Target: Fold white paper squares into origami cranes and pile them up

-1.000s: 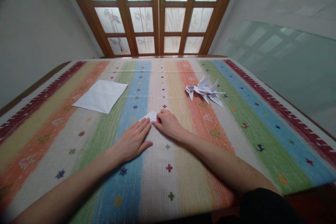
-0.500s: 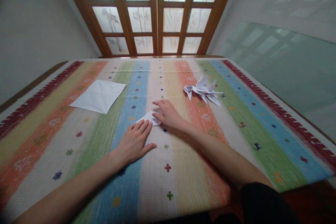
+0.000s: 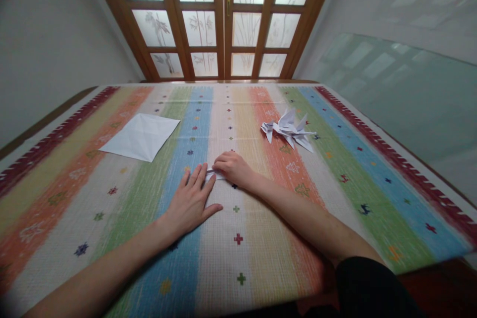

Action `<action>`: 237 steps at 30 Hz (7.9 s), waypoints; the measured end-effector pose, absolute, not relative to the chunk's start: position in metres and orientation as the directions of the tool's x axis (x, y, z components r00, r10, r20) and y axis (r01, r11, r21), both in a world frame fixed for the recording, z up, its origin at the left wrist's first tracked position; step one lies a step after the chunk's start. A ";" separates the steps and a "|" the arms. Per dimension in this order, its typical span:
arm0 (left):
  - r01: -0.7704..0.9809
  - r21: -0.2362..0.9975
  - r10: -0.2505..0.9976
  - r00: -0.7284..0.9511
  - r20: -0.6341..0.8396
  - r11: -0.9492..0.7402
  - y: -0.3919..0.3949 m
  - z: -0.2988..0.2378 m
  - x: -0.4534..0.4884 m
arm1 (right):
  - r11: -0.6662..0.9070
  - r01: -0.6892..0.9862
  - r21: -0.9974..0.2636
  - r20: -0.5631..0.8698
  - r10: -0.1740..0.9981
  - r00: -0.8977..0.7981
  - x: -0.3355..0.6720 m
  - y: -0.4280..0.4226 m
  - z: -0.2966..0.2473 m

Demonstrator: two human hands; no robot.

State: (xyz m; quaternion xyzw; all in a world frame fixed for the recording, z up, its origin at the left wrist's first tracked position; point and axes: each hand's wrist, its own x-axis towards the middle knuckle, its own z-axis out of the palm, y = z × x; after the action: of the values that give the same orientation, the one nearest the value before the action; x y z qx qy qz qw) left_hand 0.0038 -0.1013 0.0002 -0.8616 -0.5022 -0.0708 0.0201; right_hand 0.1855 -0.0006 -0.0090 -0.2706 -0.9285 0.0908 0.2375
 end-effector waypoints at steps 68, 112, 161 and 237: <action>0.768 0.088 0.772 0.635 0.026 -0.634 -0.084 -0.001 -0.012 | 0.825 0.530 -0.197 0.357 0.564 -0.745 0.225 -0.016 -0.014; -0.400 0.897 0.979 0.002 -0.202 0.186 -0.024 0.013 0.037 | 0.119 0.090 -0.989 0.100 0.977 -0.190 0.183 -0.008 0.006; -0.123 0.991 0.992 0.114 0.059 -0.045 -0.023 -0.004 0.023 | 0.136 -0.140 -0.981 0.154 0.980 -0.126 0.182 -0.017 -0.002; 0.223 0.924 0.916 -0.191 0.353 -0.310 -0.042 0.004 0.033 | 0.345 0.207 -0.915 0.366 0.928 0.073 0.170 -0.037 0.006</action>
State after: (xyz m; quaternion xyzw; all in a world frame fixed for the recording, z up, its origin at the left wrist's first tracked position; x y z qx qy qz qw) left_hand 0.0328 -0.0424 0.0042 -0.5623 -0.5066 -0.5821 -0.2974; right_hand 0.1697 -0.0372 0.0062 -0.4730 -0.5998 0.3221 0.5592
